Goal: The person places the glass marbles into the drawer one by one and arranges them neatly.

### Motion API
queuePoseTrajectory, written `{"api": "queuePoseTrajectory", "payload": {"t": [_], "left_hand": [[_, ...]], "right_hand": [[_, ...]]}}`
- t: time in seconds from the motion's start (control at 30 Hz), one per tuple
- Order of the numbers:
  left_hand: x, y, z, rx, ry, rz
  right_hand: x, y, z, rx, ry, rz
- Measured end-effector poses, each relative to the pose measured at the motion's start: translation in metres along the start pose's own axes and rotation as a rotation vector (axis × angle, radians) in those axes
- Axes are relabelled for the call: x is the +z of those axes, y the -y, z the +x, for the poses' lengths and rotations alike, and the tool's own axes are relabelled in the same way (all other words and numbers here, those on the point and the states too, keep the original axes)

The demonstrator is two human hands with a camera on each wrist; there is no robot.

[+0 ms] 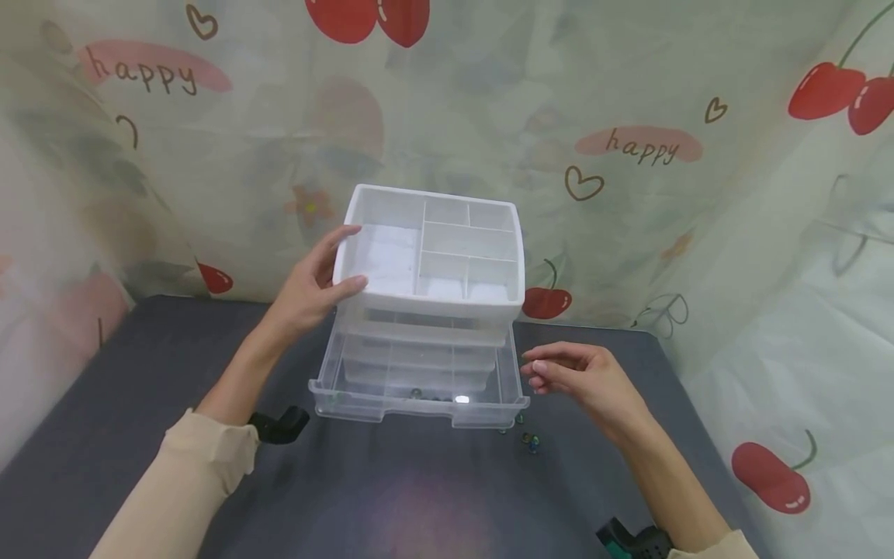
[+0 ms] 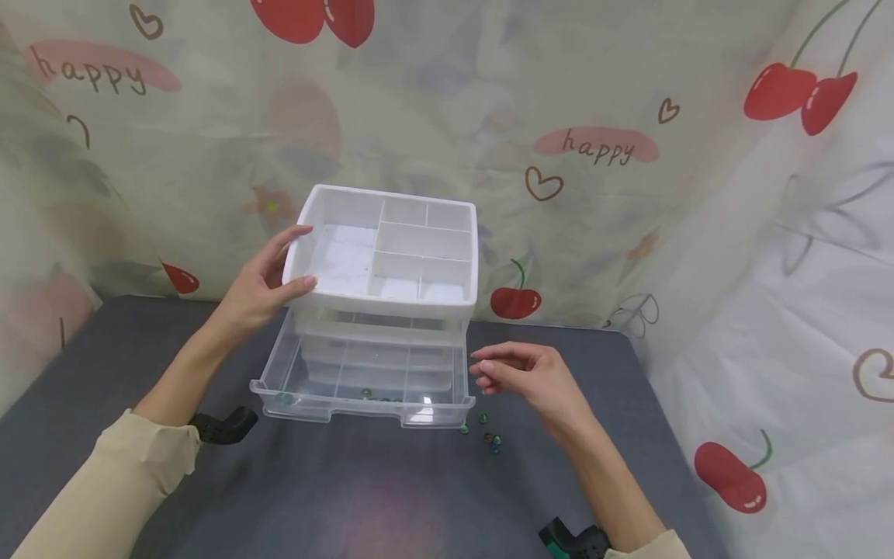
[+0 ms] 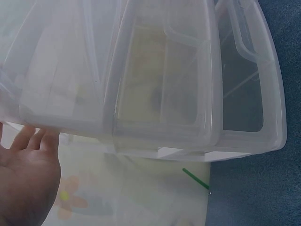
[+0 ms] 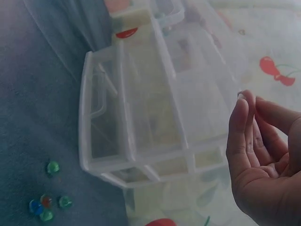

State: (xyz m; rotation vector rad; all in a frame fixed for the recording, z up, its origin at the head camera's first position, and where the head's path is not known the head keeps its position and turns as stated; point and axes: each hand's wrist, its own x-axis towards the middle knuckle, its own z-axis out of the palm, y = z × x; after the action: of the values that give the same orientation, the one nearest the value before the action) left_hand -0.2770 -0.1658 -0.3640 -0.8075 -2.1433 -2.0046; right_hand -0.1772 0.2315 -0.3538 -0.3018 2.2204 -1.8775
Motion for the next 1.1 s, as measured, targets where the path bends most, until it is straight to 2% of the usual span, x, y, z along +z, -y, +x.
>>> {"api": "queuePoseTrajectory", "payload": {"t": [0.37, 0.67, 1.1], "left_hand": [[0.001, 0.002, 0.0, -0.003, 0.002, -0.002], [0.0, 0.0, -0.001, -0.018, -0.006, 0.004], [0.0, 0.001, -0.001, -0.008, -0.005, -0.008]], "right_hand": [[-0.007, -0.028, -0.008, 0.041, -0.013, 0.007], [-0.007, -0.055, -0.014, 0.037, -0.027, 0.01], [-0.009, -0.081, -0.022, 0.08, -0.1, -0.065]]}}
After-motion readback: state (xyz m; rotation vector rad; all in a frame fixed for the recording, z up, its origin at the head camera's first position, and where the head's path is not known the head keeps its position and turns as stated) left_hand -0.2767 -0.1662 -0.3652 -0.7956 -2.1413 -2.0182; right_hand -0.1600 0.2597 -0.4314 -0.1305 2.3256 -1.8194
